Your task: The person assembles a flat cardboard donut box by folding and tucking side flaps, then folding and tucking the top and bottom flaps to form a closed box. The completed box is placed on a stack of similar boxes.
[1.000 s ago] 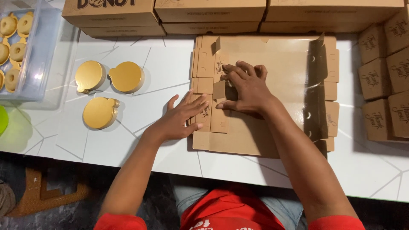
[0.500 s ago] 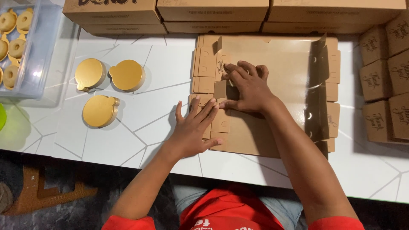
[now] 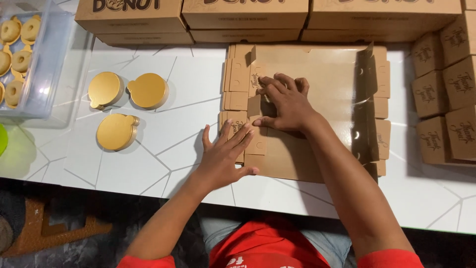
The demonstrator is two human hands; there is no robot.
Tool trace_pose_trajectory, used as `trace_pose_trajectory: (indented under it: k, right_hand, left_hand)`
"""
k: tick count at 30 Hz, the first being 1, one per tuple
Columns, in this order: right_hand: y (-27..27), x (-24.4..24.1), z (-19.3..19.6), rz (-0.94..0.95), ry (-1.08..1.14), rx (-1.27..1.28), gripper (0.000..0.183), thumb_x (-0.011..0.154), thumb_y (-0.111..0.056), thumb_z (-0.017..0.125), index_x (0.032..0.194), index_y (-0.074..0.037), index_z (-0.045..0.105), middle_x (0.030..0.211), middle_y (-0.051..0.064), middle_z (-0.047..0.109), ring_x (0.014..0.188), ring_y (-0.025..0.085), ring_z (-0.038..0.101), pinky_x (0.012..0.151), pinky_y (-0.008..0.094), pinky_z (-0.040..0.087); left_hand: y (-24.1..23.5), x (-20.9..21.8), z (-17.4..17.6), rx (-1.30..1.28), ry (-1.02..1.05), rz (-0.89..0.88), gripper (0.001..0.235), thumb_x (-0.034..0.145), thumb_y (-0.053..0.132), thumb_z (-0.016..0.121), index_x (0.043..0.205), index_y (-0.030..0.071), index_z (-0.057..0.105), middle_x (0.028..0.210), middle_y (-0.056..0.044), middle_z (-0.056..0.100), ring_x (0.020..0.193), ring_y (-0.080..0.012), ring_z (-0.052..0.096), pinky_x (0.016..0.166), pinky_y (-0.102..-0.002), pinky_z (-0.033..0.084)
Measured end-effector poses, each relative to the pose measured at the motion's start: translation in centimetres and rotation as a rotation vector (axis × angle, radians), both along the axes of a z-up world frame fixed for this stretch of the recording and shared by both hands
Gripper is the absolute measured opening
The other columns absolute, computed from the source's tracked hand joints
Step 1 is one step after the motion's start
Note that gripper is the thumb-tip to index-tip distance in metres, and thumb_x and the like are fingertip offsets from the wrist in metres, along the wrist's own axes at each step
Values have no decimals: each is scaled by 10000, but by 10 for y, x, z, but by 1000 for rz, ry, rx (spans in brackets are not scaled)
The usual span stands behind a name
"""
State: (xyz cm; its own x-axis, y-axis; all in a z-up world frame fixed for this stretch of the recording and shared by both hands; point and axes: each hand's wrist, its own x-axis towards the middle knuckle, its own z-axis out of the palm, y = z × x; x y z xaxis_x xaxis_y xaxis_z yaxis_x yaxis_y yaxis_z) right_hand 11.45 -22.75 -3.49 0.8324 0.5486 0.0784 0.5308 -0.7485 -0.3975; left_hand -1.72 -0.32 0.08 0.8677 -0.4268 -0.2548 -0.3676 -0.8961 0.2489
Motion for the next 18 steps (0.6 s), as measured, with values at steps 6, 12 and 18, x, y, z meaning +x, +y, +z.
trace_pose_trajectory:
  k: [6, 12, 18]
  right_hand:
    - [-2, 5, -10, -18, -14, 34, 650, 820, -639, 730, 1313, -258, 546, 1580, 4, 461, 1477, 335, 341, 1088, 663, 204]
    - [-12, -6, 9, -86, -125, 45, 506, 828, -303, 810, 1296, -174, 668, 1529, 80, 530, 1420, 324, 487, 1139, 600, 361]
    - [-117, -64, 67, -171, -599, 159, 401, 925, -87, 767, 1313, -19, 696, 1311, 213, 679, 1251, 410, 643, 1047, 473, 504]
  left_hand:
    - [3, 6, -33, -212, -319, -28, 682, 866, 724, 641, 1327, 224, 669, 1361, -43, 679, 1453, -282, 451, 1149, -756, 31]
    - [7, 38, -46, -547, -582, 120, 162, 898, 412, 805, 917, 253, 781, 939, 63, 793, 1068, -162, 712, 1125, -583, 272]
    - [22, 57, -60, -528, -483, 221, 366, 1028, 471, 597, 1281, 213, 656, 1255, 6, 702, 1225, -211, 640, 1099, -508, 327]
